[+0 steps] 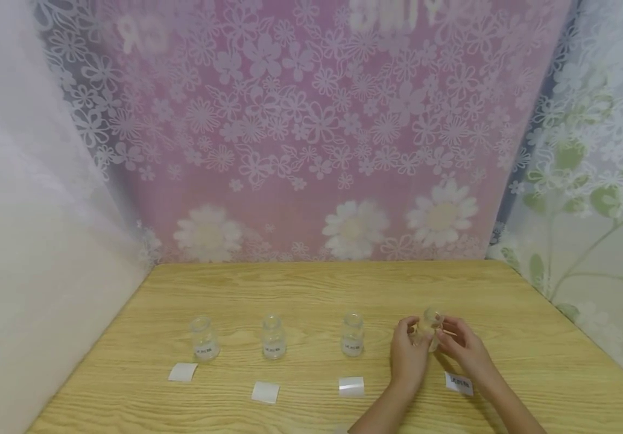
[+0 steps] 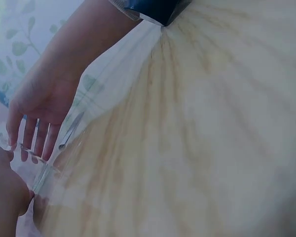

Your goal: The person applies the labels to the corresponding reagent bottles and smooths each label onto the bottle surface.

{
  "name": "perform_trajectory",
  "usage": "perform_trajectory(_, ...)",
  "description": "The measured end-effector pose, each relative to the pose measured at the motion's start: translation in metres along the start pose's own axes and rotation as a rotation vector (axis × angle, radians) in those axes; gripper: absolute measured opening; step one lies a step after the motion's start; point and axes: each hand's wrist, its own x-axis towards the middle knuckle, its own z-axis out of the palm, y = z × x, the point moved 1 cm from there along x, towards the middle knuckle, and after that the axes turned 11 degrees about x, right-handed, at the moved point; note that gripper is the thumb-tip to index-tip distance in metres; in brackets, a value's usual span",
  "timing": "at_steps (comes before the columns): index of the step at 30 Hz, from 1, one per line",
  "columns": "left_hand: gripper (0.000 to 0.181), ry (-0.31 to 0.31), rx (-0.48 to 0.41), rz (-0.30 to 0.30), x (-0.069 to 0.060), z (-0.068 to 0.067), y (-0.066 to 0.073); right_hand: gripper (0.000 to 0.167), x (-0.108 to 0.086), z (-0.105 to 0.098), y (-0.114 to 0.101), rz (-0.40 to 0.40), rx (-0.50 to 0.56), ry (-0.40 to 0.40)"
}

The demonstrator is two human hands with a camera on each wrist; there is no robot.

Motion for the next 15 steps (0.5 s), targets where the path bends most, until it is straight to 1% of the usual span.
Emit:
perform_trajectory(4, 0.031, -0.001, -0.009, -0.013, -0.0031, -0.0031, 0.0025, 0.045, -0.0013, 0.0024, -0.0008, 0.008, 0.003, 0.003)
perform_trajectory(7, 0.032, 0.013, -0.006, -0.011, -0.0056, -0.0043, 0.0032, 0.044, -0.0023, 0.0038, -0.002, 0.008, 0.012, 0.002)
perform_trajectory(12, 0.031, 0.018, -0.003, -0.012, -0.0089, -0.0062, 0.0024, 0.042, -0.0059, 0.0056, -0.0043, 0.001, 0.056, -0.028)
perform_trajectory(15, 0.03, 0.033, -0.002, 0.009, -0.0105, -0.0074, 0.0021, 0.042, -0.0069, 0.0069, -0.0065, 0.007, 0.08, -0.039)
